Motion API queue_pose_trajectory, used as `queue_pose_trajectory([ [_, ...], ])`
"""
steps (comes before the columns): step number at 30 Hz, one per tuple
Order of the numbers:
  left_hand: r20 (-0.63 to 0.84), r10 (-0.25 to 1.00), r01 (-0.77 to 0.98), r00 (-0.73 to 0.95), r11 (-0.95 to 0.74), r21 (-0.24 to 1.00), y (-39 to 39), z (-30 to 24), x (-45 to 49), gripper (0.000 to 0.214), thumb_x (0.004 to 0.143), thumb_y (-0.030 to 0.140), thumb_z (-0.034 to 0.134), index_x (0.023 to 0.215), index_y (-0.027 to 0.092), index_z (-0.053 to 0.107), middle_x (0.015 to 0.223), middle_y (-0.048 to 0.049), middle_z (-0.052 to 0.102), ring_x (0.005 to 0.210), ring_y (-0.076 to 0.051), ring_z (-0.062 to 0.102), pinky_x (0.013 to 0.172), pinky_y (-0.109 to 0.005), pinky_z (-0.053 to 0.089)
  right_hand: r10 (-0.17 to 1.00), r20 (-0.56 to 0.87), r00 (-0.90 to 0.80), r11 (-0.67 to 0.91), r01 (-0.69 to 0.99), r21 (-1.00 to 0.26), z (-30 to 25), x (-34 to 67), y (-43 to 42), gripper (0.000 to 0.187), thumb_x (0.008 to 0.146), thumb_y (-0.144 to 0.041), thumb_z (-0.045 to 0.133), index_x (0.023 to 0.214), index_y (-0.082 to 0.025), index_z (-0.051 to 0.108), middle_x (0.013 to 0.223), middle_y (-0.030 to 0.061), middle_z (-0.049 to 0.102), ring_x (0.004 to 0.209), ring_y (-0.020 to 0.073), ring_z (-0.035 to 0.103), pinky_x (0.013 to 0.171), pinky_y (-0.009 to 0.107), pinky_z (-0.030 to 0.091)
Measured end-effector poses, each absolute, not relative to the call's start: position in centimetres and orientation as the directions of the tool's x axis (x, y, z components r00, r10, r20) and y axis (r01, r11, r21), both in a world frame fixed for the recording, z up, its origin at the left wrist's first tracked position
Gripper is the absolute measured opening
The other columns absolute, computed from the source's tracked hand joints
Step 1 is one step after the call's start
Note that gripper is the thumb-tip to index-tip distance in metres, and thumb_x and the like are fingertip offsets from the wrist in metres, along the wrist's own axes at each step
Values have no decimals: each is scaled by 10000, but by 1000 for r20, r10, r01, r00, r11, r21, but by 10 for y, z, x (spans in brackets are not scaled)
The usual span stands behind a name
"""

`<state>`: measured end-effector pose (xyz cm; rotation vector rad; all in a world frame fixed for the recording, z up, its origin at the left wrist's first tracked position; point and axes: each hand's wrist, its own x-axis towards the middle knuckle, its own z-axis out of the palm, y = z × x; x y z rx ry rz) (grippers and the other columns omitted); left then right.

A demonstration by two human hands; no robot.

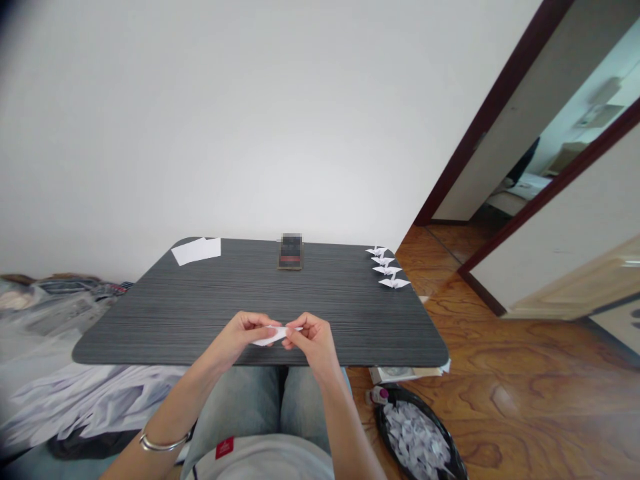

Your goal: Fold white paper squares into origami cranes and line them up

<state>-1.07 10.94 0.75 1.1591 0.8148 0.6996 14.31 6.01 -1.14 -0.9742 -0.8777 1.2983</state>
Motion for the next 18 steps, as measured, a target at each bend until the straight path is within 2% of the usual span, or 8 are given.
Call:
queue_pose_trajectory([
  [18,-151,806,-101,572,252,962,109,10,-10,122,569,200,731,580,108,652,522,3,614,479,-67,493,481,-174,311,995,90,30,94,-406,-909,-11,148,58,115,629,-217,713,614,-165,612,541,-42,558,482,87,581,470,185,481],
])
